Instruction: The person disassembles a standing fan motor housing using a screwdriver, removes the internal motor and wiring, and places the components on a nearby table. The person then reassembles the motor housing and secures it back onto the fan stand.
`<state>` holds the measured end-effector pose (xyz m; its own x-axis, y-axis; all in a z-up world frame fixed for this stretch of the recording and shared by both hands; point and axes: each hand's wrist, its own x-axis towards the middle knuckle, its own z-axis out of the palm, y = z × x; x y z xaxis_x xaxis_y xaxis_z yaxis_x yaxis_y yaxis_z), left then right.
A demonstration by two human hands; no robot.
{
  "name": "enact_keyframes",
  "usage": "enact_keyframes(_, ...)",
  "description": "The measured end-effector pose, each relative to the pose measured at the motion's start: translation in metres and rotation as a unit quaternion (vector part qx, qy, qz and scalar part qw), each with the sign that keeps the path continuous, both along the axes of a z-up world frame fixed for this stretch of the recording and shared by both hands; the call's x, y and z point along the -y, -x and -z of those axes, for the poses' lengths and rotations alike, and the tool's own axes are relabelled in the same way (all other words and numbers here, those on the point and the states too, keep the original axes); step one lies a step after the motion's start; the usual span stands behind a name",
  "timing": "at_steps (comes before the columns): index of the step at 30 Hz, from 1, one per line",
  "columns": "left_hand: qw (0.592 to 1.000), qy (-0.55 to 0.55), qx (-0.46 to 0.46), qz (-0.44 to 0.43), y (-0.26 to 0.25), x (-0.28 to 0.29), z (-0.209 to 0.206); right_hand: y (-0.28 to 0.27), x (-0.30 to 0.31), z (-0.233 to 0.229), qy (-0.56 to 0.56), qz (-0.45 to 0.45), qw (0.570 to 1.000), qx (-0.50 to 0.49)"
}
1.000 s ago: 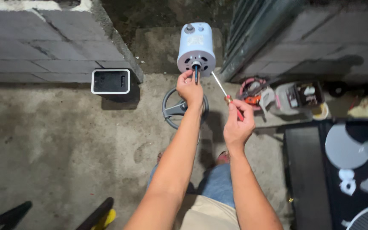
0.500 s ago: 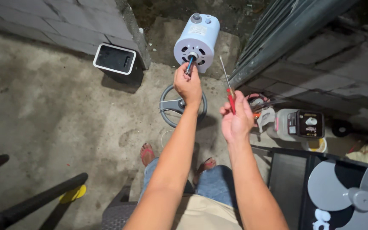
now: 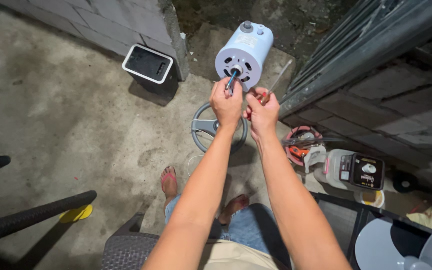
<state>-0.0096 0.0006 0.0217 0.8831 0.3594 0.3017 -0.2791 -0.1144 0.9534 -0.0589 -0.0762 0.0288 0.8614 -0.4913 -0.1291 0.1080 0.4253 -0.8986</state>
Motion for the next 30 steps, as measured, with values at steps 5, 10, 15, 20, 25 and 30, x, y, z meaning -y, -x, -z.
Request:
enact_keyframes(5, 0.998, 0.046, -0.020, 0.024, -0.006, -0.002, 0.007, -0.018, -0.009, -0.003, 0.094, 0.060, 0.994, -0.020)
enact_keyframes(10, 0.998, 0.043, 0.013, 0.041, -0.007, -0.007, 0.009, -0.021, -0.016, 0.003, 0.133, 0.110, 0.985, -0.003)
enact_keyframes(15, 0.996, 0.062, 0.012, 0.063, -0.006, -0.011, 0.009, -0.020, -0.019, 0.007, 0.176, 0.143, 0.974, 0.001)
enact_keyframes(20, 0.993, 0.085, 0.008, 0.081, -0.004, -0.014, 0.010, -0.016, -0.025, 0.004, 0.215, 0.166, 0.962, -0.027)
enact_keyframes(25, 0.993, 0.078, 0.003, 0.083, -0.002, -0.018, 0.005, -0.010, -0.026, 0.001, 0.201, 0.152, 0.968, -0.024)
enact_keyframes(30, 0.991, 0.081, 0.012, 0.104, -0.004, -0.024, 0.004, -0.010, -0.023, 0.006, 0.169, 0.111, 0.979, 0.011)
